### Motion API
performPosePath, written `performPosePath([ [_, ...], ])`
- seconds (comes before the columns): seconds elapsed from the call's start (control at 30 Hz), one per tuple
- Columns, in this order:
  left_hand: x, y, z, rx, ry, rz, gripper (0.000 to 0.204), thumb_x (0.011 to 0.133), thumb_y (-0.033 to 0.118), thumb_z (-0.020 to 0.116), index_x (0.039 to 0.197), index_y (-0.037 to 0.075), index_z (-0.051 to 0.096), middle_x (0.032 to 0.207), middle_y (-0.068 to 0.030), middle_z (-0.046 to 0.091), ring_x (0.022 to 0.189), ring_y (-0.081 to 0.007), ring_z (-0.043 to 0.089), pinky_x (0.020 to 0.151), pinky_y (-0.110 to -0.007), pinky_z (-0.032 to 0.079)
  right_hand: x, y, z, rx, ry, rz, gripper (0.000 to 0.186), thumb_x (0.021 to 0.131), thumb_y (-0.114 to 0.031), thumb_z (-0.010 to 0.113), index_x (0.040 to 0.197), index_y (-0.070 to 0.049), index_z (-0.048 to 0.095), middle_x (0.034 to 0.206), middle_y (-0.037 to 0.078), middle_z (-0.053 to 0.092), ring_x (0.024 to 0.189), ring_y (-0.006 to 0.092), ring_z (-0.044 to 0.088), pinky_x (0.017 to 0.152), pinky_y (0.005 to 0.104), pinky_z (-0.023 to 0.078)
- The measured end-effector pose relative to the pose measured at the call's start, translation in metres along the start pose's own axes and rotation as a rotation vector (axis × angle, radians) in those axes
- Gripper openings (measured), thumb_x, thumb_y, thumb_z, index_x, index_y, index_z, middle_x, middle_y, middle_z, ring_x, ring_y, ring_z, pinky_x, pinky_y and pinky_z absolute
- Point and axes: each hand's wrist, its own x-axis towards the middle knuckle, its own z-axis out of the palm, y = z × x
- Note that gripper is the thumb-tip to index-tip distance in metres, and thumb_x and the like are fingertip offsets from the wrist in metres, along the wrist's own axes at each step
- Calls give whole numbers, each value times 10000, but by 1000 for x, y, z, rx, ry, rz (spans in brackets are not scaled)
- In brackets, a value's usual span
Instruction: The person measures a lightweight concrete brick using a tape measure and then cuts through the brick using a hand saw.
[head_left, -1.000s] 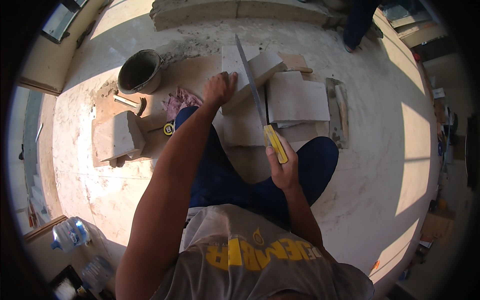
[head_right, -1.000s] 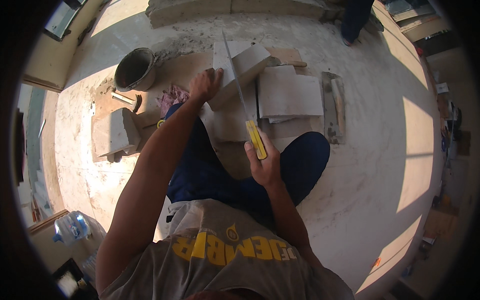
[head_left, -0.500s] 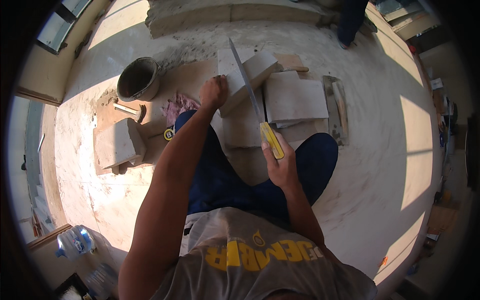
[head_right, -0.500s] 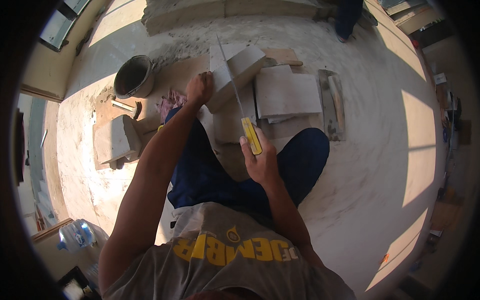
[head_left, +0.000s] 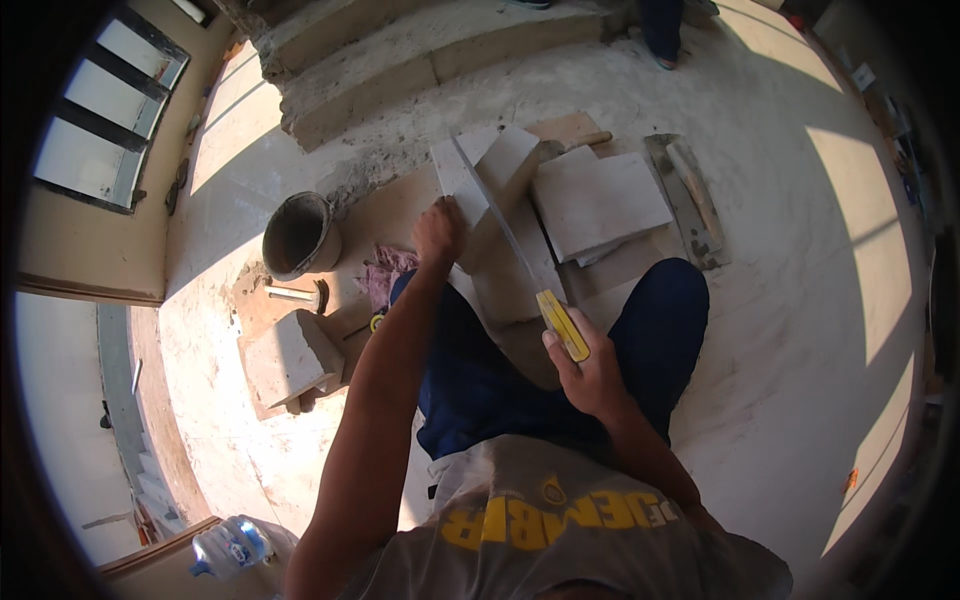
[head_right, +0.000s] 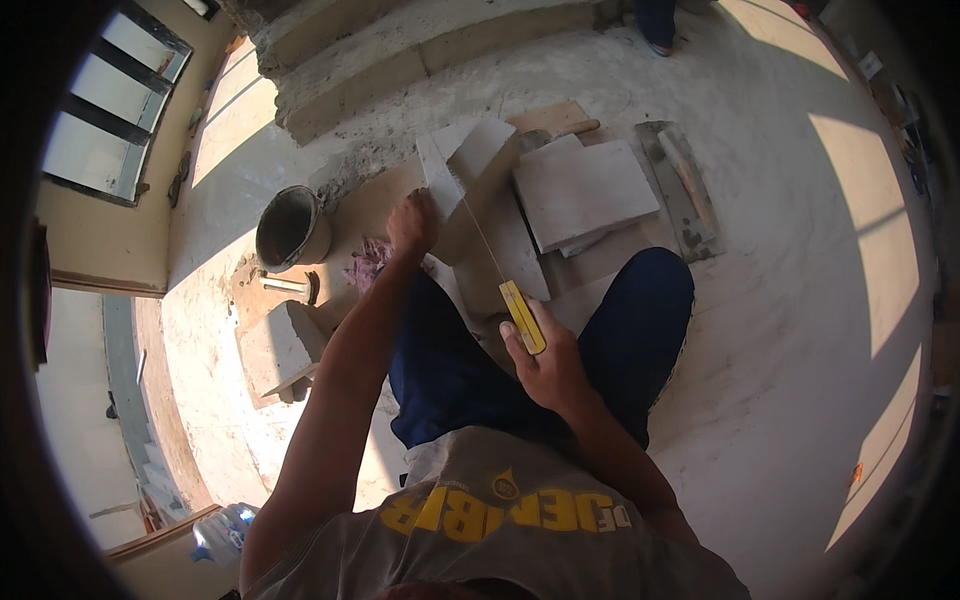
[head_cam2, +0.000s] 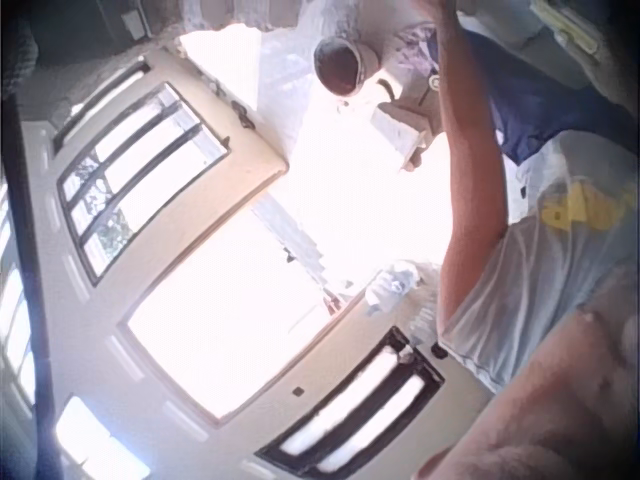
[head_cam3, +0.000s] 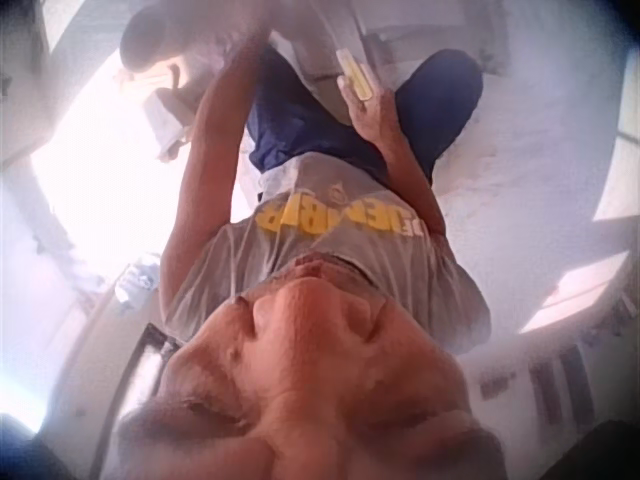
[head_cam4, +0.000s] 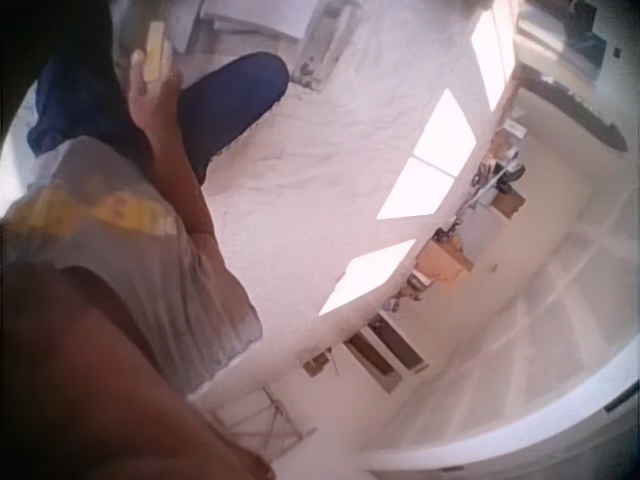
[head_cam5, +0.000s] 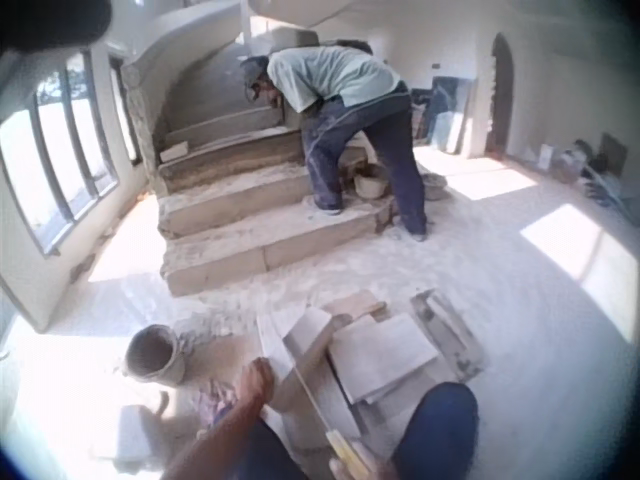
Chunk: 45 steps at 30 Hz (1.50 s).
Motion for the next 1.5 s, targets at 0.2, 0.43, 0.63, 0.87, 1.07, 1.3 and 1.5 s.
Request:
performPosePath([
  [0.2,5,-1,6,17,-40,4,528,1108,443,398,1230,33,707,1174,-309,739,1111,-510,702,1003,-604,524,57,12,23,-116,13,-80,354,1082,-279,652,1207,47,592,960,280,704,922,457,735,796,492,562],
  [0.43,24,-35,-12,-34,-280,323,852,860,561,755,1427,-18,490,1365,-302,663,1247,-469,662,1069,-563,515,59,15,31,-41,4,-70,340,1078,-259,660,1196,51,585,943,275,693,893,447,727,785,489,556],
  [0.63,10,-6,-12,136,-283,203,1053,738,510,853,1529,-22,406,1334,-277,682,1239,-452,676,1055,-534,536,53,11,33,-67,-3,-25,369,1072,-225,672,1283,64,582,947,249,691,885,386,725,790,449,560],
  [0.87,10,-15,-12,133,-243,200,924,764,499,833,1441,-18,474,1264,-275,714,1182,-447,705,1025,-526,559,-11,-1,18,-47,-28,29,402,1073,-207,668,1355,64,574,958,237,687,869,374,716,809,418,569],
  [1.07,8,0,-18,103,-271,195,867,774,501,825,1396,-12,507,1245,-278,719,1178,-440,708,1014,-524,562,80,3,36,-171,-43,-7,341,1071,-210,670,1272,55,598,975,251,700,863,411,726,776,453,560],
  [1.3,11,-16,-13,123,-270,222,898,766,536,840,1401,3,495,1235,-263,725,1158,-450,709,982,-549,559,-24,-1,5,-80,-43,81,299,1075,-198,662,1216,59,602,975,231,708,824,374,721,752,454,552],
  [1.5,8,-6,-13,137,-277,207,921,754,536,837,1423,4,493,1237,-264,728,1168,-442,710,995,-540,561,53,15,23,-135,-15,-29,300,1071,-251,666,1124,39,608,921,243,697,804,421,703,738,470,554],
])
